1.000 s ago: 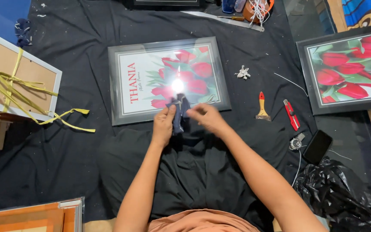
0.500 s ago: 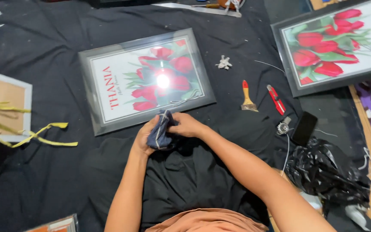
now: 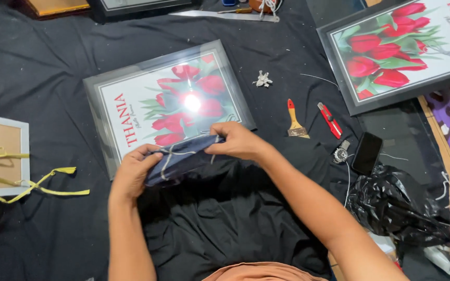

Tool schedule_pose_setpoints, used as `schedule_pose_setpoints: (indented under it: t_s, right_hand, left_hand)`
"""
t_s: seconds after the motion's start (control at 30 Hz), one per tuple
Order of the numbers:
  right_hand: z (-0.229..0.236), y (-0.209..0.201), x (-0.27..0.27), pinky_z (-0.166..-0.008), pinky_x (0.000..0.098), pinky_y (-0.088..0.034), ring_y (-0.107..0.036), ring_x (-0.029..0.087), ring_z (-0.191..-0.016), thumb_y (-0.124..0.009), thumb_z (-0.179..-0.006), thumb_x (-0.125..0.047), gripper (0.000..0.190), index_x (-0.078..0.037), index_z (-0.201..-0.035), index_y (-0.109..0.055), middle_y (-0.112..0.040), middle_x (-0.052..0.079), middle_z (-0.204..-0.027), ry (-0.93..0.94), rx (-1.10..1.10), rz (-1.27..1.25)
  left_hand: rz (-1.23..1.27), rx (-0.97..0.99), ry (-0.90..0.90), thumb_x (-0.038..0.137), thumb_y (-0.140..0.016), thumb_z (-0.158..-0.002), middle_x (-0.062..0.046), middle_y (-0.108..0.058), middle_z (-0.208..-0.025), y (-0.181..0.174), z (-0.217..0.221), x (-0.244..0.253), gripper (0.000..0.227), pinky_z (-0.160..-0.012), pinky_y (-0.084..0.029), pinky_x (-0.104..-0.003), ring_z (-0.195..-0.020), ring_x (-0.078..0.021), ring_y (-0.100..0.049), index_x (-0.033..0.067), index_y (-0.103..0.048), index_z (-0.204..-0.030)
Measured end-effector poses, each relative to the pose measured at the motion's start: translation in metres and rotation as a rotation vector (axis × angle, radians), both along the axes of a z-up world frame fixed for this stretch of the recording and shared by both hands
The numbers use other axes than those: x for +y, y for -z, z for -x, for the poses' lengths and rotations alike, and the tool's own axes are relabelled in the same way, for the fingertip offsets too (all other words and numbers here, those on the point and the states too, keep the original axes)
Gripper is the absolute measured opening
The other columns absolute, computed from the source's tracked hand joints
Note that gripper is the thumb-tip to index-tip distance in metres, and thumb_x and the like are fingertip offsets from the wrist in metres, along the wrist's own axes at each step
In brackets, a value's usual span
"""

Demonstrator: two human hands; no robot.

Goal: The person wipes the front and back surfaces of a framed picture with a cloth. They handle the frame, turn it over, and continue wiping both sides before placing it back on the table.

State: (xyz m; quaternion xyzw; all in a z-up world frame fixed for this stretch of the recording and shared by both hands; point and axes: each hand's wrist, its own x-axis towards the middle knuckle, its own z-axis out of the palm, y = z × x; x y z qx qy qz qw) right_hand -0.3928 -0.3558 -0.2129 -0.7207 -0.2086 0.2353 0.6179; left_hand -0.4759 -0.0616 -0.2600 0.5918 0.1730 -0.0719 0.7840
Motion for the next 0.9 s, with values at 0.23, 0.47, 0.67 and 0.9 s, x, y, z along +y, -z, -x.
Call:
schedule_pose_setpoints:
  t_s: [0.23, 0.47, 0.67, 0.9]
  right_hand:
    - [-0.006, -0.076, -0.016, -0.075, 0.0340, -0.052, -0.059, 0.017, -0.081, -0.089, -0.080, -0.004, 0.027, -0.001, -0.077, -0.063, -0.068, 0.013, -0.085, -0.271, -0.155, -0.227]
    - [-0.072, -0.011, 0.004, -0.083, 0.0435, -0.053, -0.068, 0.030, -0.095, -0.080, -0.087, -0.024, 0.015, -0.011, -0.095, -0.080, -0.076, 0.013, -0.101, -0.099, -0.346, 0.305]
    - [-0.083, 0.076, 0.006, -0.102, 0.0605, -0.045, -0.054, 0.051, -0.129, -0.073, -0.089, -0.038, 0.049, -0.013, -0.132, -0.071, -0.056, 0.026, -0.143, 0.100, -0.443, 0.723]
    - [-0.112, 0.085, -0.018, -0.098, 0.0531, -0.051, -0.066, 0.047, -0.113, -0.070, -0.094, -0.040, 0.035, -0.018, -0.121, -0.076, -0.066, 0.022, -0.125, 0.229, -0.570, 0.673]
  left_hand:
    - [-0.599, -0.074, 0.293, 0.022, -0.079, -0.088, -0.012, -0.077, -0.082, -0.123, -0.015, 0.021, 0.024, -0.085, -0.054, -0.036, -0.084, -0.0132, -0.058, 0.0103, -0.082, -0.108]
    - [-1.094, -0.091, 0.192, 0.037, -0.072, -0.092, -0.014, -0.076, -0.101, -0.029, -0.094, 0.047, 0.036, -0.088, -0.053, -0.048, -0.102, -0.0381, -0.071, 0.0178, -0.076, -0.122]
    - [-1.316, -0.327, -0.074, 0.029, -0.078, -0.091, -0.028, -0.065, -0.119, 0.035, -0.076, -0.016, 0.058, -0.094, -0.052, -0.058, -0.112, -0.0498, -0.063, -0.0021, -0.061, -0.136]
    - [-1.309, -0.212, 0.032, 0.048, -0.069, -0.097, -0.034, -0.038, -0.155, 0.089, -0.092, -0.083, 0.079, -0.114, -0.041, -0.058, -0.147, -0.0532, -0.034, -0.0054, -0.044, -0.151]
